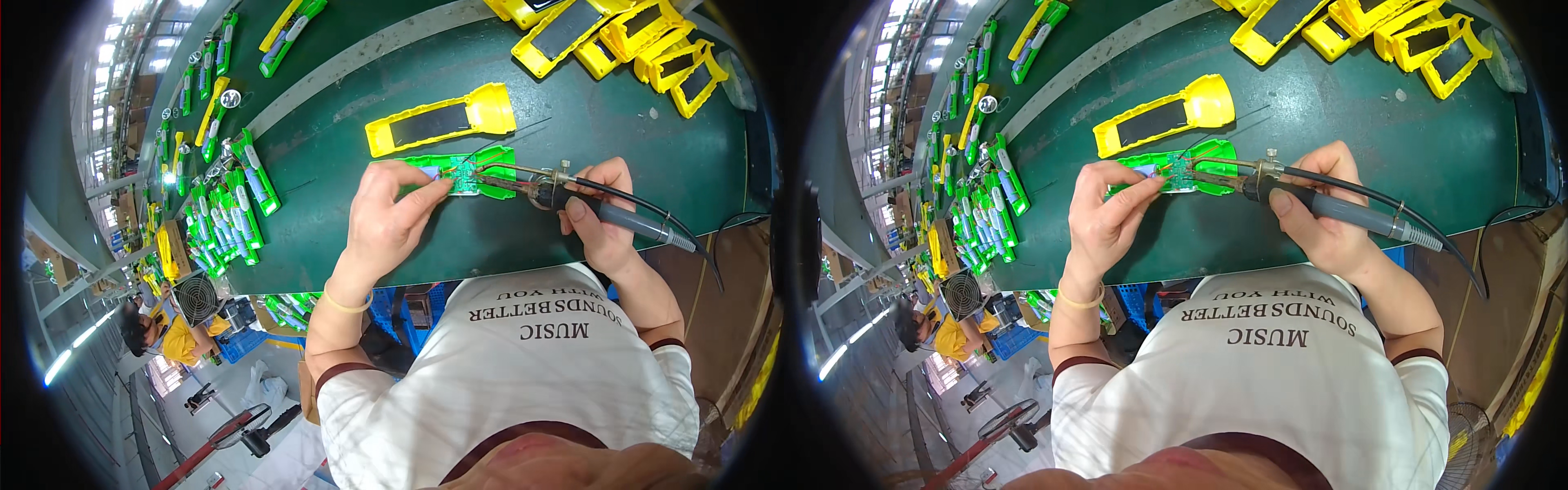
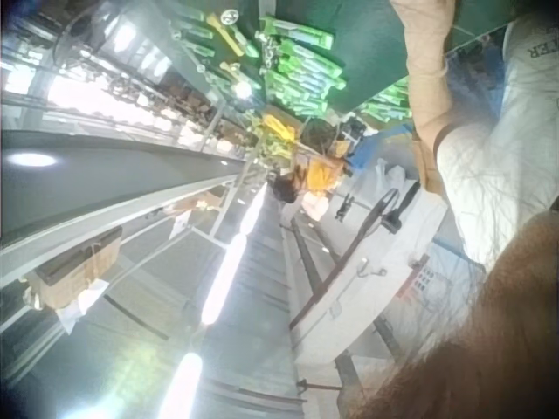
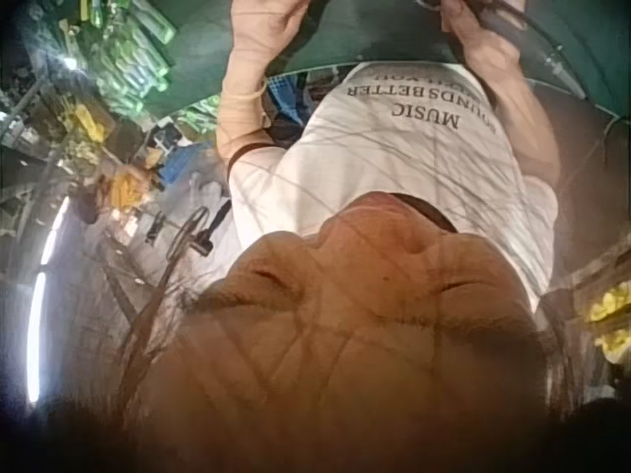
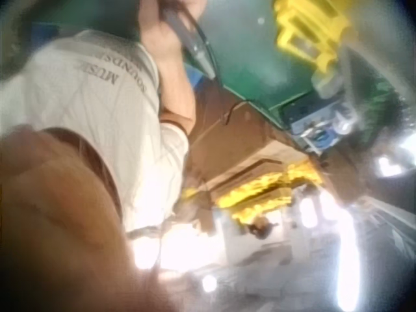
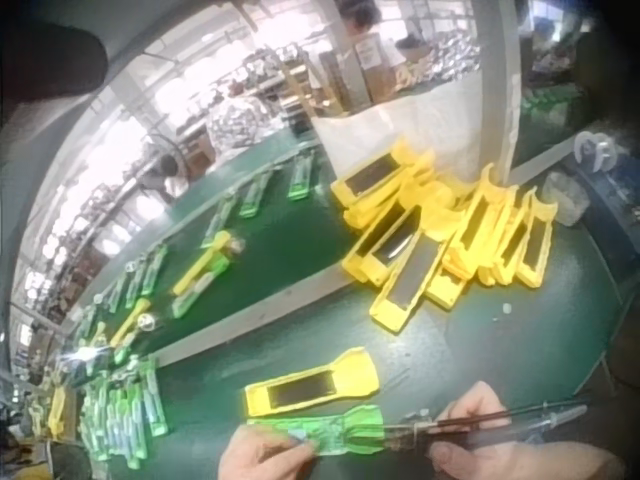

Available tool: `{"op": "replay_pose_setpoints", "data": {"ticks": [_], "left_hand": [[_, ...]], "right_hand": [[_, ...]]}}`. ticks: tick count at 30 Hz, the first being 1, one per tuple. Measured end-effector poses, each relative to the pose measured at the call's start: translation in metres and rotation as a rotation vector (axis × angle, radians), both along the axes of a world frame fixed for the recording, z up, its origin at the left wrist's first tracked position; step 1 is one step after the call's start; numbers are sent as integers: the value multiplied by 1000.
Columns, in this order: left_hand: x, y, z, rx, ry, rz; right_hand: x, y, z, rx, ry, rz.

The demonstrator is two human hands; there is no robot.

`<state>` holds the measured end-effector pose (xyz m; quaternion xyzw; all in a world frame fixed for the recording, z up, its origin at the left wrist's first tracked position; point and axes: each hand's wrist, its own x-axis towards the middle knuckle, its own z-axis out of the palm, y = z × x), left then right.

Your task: The person solders wire connections to circuit boards and components inside flashlight housings using a soldering iron, fits the plastic casing pieces together by hand, and places the assembled flashlights onto the conveyor belt.

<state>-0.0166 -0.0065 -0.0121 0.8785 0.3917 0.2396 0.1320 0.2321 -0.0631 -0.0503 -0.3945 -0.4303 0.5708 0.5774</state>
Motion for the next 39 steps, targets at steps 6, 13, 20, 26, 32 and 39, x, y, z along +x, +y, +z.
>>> {"op": "replay_pose_setpoints", "data": {"ticks": [6, 13, 20, 26, 32, 39], "left_hand": [[4, 7, -5, 177, 13, -136], [6, 9, -3, 176, 75, -159], [7, 9, -1, 154, 102, -158], [8, 9, 1, 150, 117, -167], [6, 9, 3, 166, 148, -181], [30, 27, 20, -41, 8, -6]], "right_hand": [[1, 2, -1, -16, 34, -31], [3, 2, -3, -15, -52, -3], [0, 4, -2, -13, -208, 55], [4, 3, 4, -39, 80, -34], [15, 6, 3, 29, 179, -144], [36, 15, 12, 60, 61, -325]]}}
